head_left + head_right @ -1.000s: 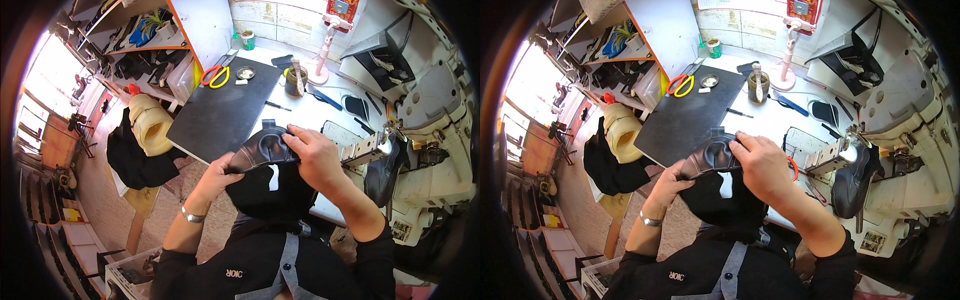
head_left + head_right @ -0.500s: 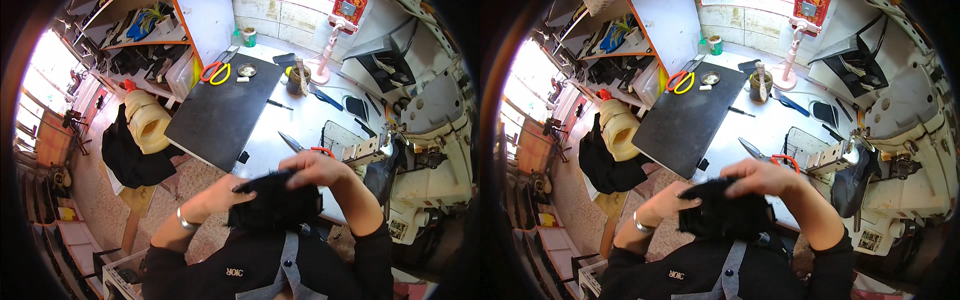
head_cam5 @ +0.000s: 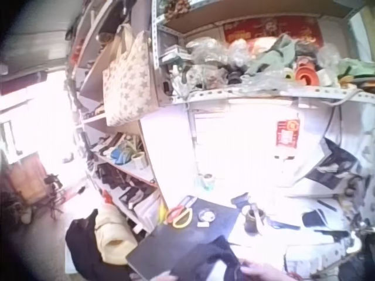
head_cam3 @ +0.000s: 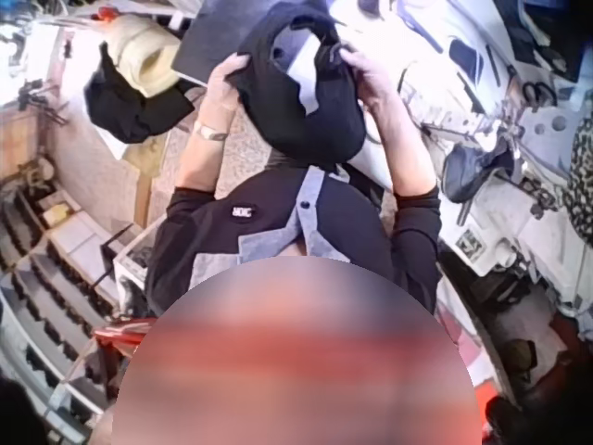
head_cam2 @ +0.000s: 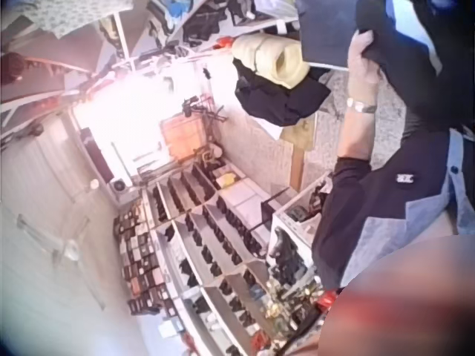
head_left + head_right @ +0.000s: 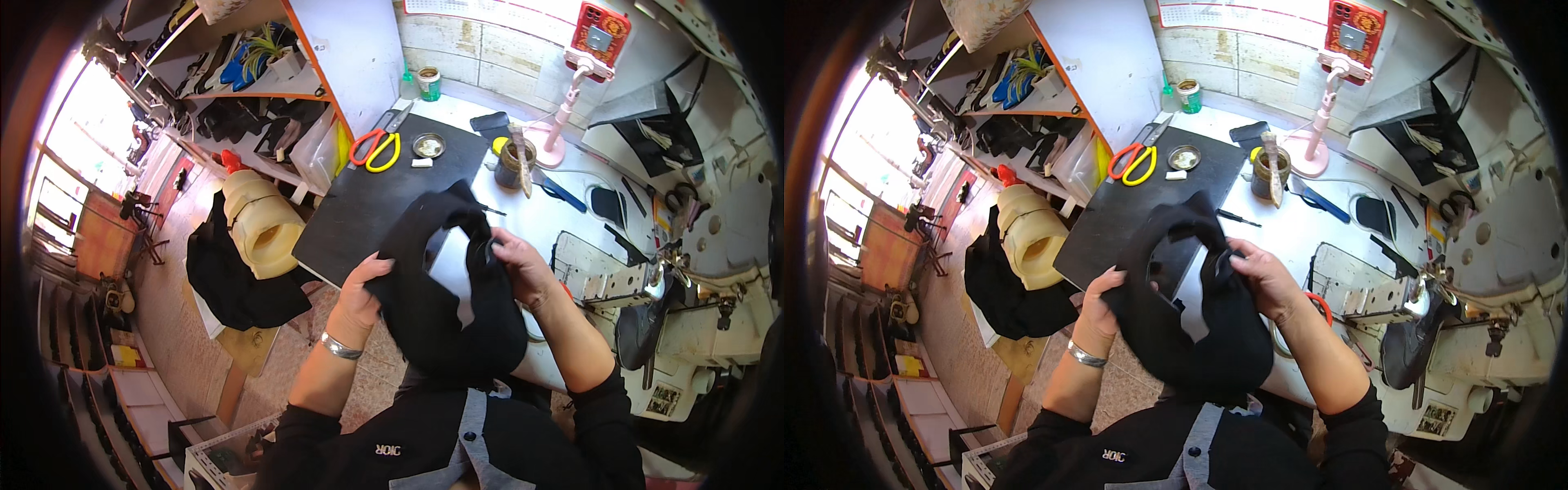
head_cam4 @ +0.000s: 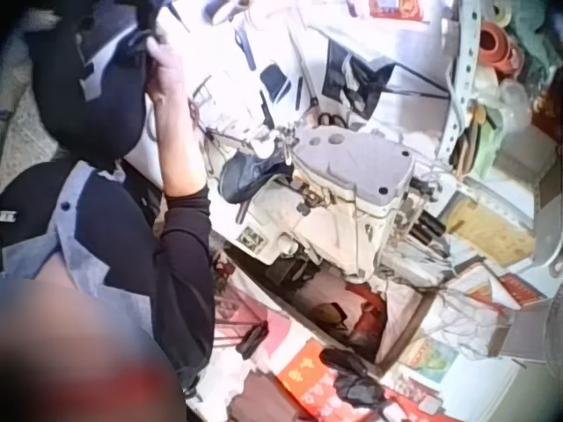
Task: The person sews a black shoe using an industrial sewing machine, then trims excess thread with scissors. They cut a piece of black material, apply glue to its edge, and press it onto the shoe. The person continues to adjust and press the glued material into place.
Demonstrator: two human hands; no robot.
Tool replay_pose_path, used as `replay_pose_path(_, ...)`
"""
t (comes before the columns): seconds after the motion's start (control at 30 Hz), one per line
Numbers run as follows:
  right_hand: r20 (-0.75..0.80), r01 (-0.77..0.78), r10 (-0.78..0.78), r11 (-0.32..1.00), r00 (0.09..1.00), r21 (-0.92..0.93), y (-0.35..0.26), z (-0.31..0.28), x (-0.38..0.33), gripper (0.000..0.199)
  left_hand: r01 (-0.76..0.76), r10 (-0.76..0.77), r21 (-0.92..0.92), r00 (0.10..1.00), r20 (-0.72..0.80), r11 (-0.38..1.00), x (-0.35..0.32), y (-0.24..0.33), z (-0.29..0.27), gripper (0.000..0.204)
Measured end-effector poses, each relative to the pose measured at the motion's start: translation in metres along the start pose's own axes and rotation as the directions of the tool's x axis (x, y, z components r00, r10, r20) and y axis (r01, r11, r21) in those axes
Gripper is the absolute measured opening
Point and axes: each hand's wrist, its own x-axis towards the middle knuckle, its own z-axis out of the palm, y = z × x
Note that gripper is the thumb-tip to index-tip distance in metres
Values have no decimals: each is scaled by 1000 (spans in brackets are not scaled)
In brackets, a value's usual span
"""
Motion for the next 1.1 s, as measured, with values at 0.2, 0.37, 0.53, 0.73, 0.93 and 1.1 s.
replay_pose_path(0.2,50,-30,23,989,998,143,7,-7,45,33,25,541,926,806,-241,376,-10,5,-4,84)
replay_pose_path(0.37,140,-60,67,997,988,-49,6,-3,86,34,-330,51,684,880,472,-651,-26,18,22,48)
replay_pose_path(0.53,6,79,-142,522,990,-849,-17,27,100,33,-203,45,797,960,276,-568,-9,30,34,17)
replay_pose_path(0.73,393,670,-649,249,652,-700,-41,75,-28,37,138,316,906,949,-5,-400,2,31,28,15)
replay_pose_path(0.93,621,838,-784,-358,-31,-411,-71,129,-126,30,143,287,874,958,-4,-464,23,25,18,23)
replay_pose_path(1.1,775,835,-624,-374,96,-405,-80,142,-138,25,157,208,834,977,-52,-528,28,25,23,27)
